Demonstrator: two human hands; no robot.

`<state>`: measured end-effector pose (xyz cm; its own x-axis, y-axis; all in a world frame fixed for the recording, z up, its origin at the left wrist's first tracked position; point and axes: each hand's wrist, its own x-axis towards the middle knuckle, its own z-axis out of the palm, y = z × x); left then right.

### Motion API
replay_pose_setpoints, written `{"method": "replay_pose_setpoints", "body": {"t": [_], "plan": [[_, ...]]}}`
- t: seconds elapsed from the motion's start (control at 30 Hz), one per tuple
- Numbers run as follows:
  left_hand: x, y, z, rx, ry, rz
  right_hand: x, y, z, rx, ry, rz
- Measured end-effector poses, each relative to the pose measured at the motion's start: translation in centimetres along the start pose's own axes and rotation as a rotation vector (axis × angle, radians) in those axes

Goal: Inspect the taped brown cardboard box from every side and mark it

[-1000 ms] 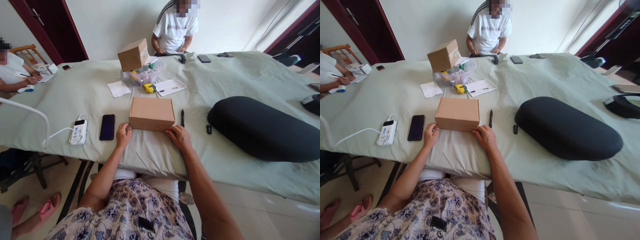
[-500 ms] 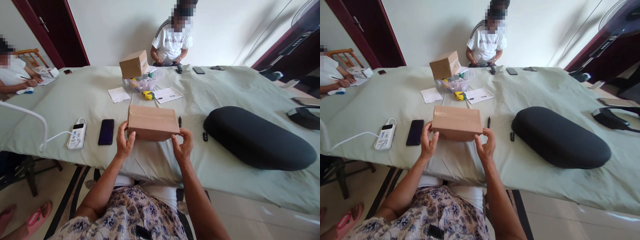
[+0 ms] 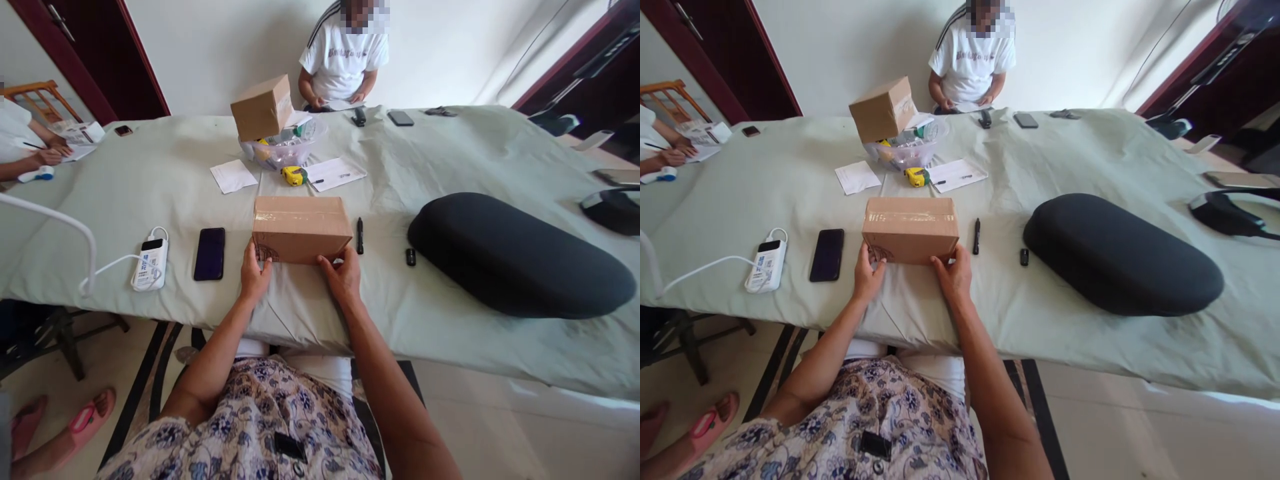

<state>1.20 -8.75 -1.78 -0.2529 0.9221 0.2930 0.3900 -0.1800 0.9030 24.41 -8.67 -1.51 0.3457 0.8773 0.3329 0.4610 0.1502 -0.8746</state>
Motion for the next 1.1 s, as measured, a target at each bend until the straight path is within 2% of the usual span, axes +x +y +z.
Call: {"method": "replay_pose_setpoints", "body": {"t": [0.23, 0.47, 0.7, 0.93, 1.1], "plan": [[0.2, 1.2, -0.4, -0.108, -0.048, -0.056, 0.3, 0.6, 0.1, -0.017, -0.027, -0.014], [0.3, 0.4, -0.1, -0.091, -0.001, -0.065, 0.2, 1.1, 0.3, -0.034, -0.027, -0.036], [0.3, 1.3, -0.4, -0.058, 0.053, -0.084, 0.2, 1.0, 0.1, -0.020, -0.039, -0.020], [0.2, 2.1, -1.0, 0.108, 0.088, -0.130, 0.1, 0.9, -0.2, -0.028, -0.053, -0.036], [0.2, 2.5, -1.2, 0.133, 0.093, -0.129, 0.1, 1.1, 0.0, -0.006, -0.037, -0.036]]}}
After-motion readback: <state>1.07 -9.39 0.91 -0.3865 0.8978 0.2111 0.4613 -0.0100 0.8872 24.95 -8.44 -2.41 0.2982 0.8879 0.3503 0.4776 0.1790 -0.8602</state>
